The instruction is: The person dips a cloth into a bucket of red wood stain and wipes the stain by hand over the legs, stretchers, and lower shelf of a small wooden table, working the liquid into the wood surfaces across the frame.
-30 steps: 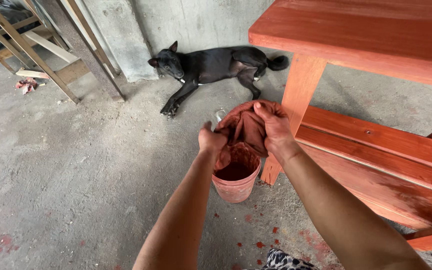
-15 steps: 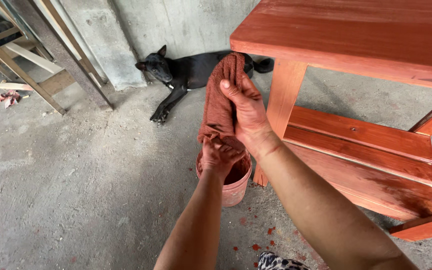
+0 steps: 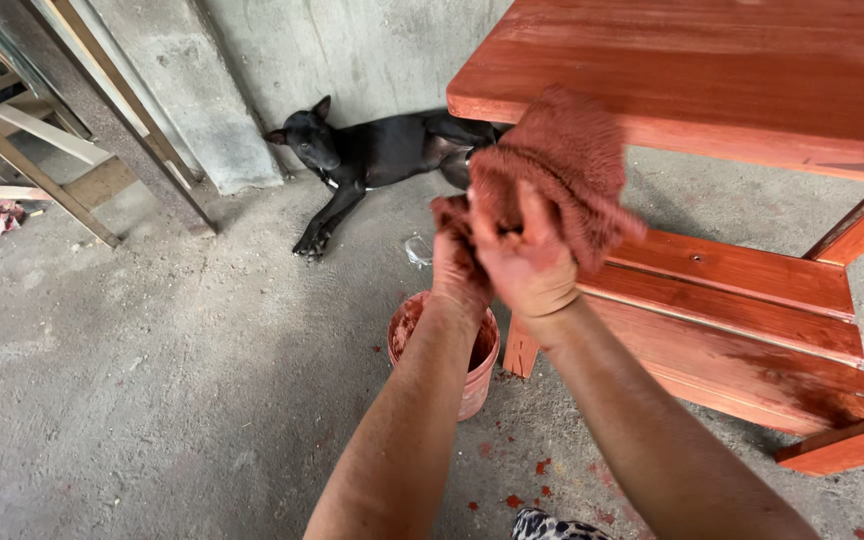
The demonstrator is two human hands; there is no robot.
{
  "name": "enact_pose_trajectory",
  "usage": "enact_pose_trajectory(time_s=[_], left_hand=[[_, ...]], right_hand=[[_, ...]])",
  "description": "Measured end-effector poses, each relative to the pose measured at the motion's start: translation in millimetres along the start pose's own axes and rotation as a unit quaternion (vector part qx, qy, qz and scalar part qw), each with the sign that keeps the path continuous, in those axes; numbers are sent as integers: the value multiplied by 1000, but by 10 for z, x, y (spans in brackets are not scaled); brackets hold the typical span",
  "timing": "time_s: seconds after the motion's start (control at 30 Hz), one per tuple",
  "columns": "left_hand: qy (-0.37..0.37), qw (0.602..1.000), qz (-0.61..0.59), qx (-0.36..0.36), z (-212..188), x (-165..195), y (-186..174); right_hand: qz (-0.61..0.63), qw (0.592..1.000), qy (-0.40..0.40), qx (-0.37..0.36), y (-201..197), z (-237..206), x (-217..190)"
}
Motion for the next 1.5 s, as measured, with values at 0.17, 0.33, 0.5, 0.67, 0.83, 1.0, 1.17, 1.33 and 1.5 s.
enact_pose_trajectory(time_s=[0.17,0.33,0.5,0.67,0.83,1.0,1.17,1.33,1.5], left_hand=[[-112,987,114,33,98,-138,89],[-96,984,131,78,72,-134,114],[-118,974,187,38,29,-194,174],[-184,957,220,47,83,-373,343],[-169,966,172,89,182,-387,259],[-137,958,231,97,183,-122,116],[-166,956,234,66,-36,111,170],[-213,943,243,85,-119,12,192],[-283,911,290,76,-56,-356,150]], right_hand=[[17,991,-35,-125,-102,225,262],[155,945,104,-268,86,322,314],[-109,983,-16,-146,-74,591,13],[-117,961,-8,-251,-188,708,45],[-116,947,-2,-300,-77,766,72],[-120,934,8,-338,217,833,-39],[-86,939,-10,-334,182,842,-127],[-123,957,-57,-256,-81,723,-100],[-85,968,-67,-225,-371,503,186]])
Point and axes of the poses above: each hand's wrist, its own z-axis towards the middle knuckle, its own y-axis out of the palm, x = y × z, the point moved 5 cm from there along z, towards the middle knuckle, and after that the axes turned 13 degrees about -x, right-handed, at the moved point
